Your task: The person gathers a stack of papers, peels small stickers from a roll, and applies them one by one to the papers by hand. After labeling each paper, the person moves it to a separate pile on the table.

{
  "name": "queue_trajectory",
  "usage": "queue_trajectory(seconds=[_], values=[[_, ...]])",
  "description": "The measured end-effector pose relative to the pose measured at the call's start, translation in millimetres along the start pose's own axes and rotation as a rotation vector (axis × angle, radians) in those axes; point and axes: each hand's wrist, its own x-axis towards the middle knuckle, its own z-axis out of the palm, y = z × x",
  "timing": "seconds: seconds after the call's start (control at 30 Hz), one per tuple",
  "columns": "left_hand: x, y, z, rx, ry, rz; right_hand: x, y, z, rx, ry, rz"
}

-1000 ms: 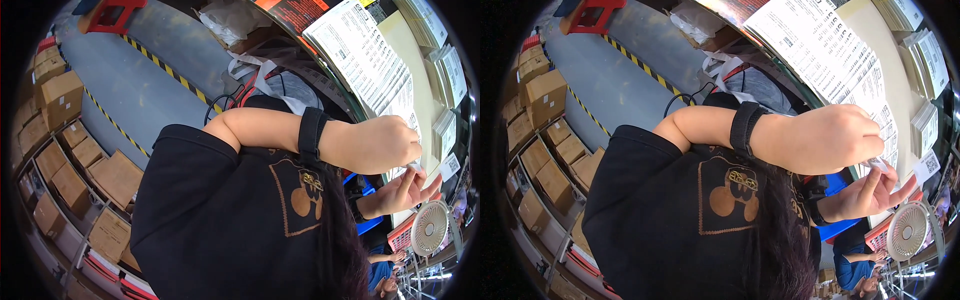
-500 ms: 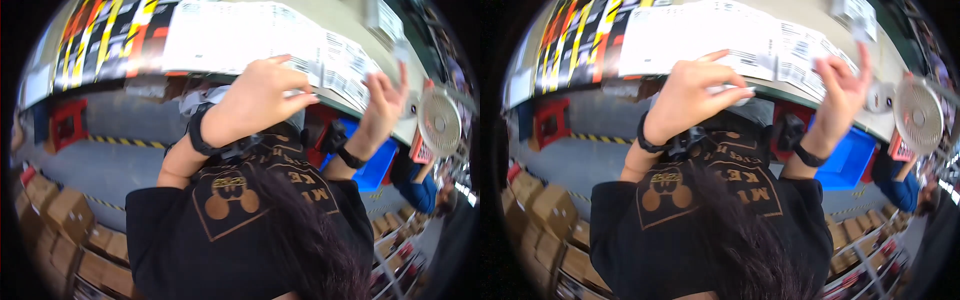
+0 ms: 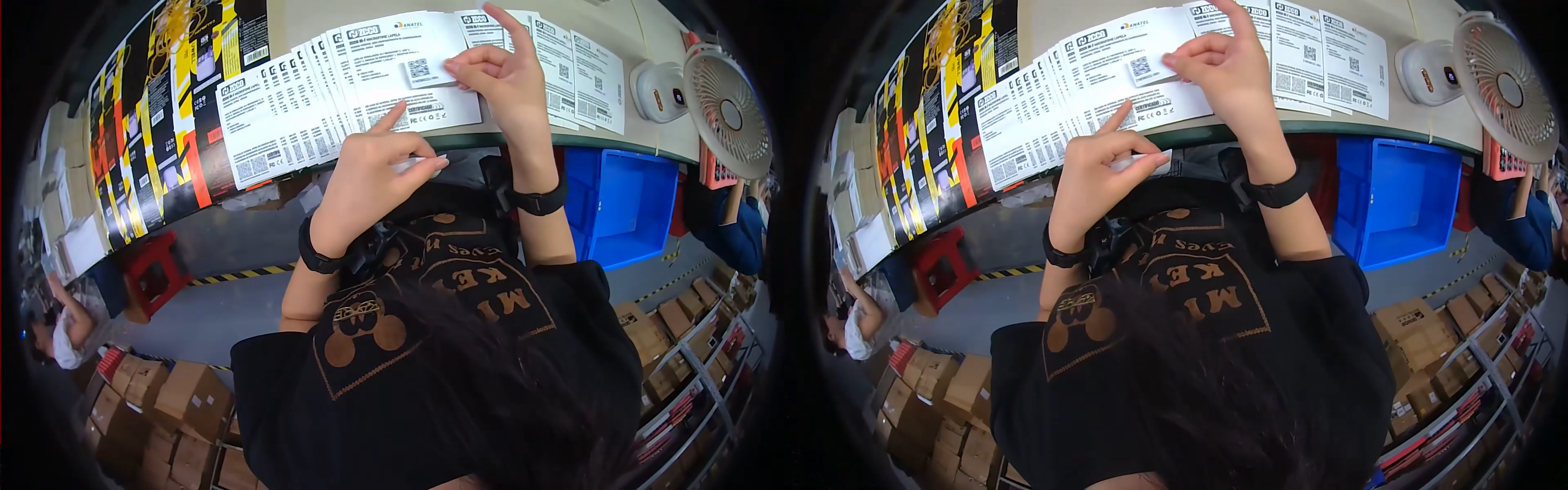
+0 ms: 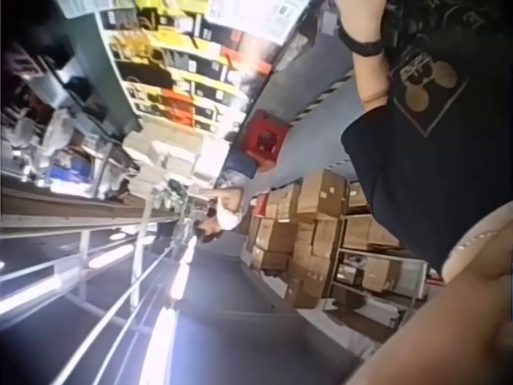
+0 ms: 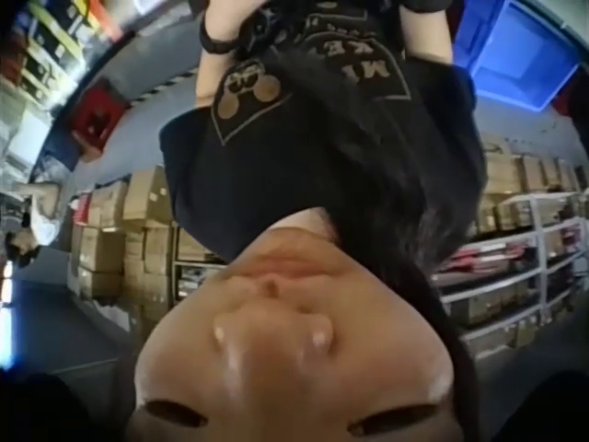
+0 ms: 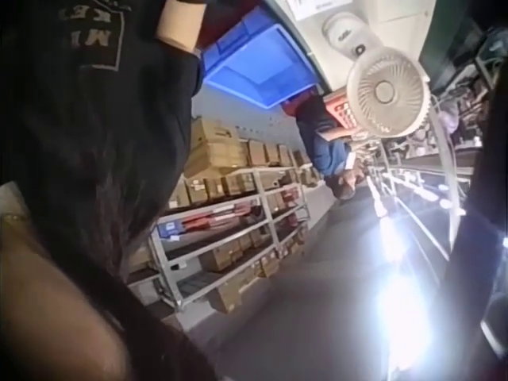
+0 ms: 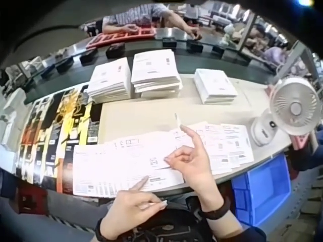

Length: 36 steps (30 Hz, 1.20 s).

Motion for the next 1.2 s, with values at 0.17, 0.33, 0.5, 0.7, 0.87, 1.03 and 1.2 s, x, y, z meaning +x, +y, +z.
queue_trajectory(seconds=[0.17, 0.33, 0.5, 0.7, 0.87, 1.03, 1.2], values=[[73, 23, 36, -0.014, -0.086, 0.076, 43, -5, -69, 0.165, -0.253, -0.685], [118, 31, 61, -0.013, -0.121, 0.129, 43, -51, -95, 0.018, 0.038, -0.271], [119, 23, 63, -0.02, -0.126, 0.138, 42, -47, -94, -0.071, 0.171, -0.041], [117, 13, 62, 0.004, -0.148, 0.147, 51, -26, -96, 0.092, -0.024, -0.424], [115, 7, 64, -0.003, -0.111, 0.17, 56, -13, -95, 0.129, -0.024, -0.383], [113, 2, 65, -0.018, -0.111, 0.153, 59, -3, -94, 0.233, -0.11, -0.567], [112, -2, 63, 0.003, -0.132, 0.162, 42, -44, -65, -0.468, 0.249, -0.004]])
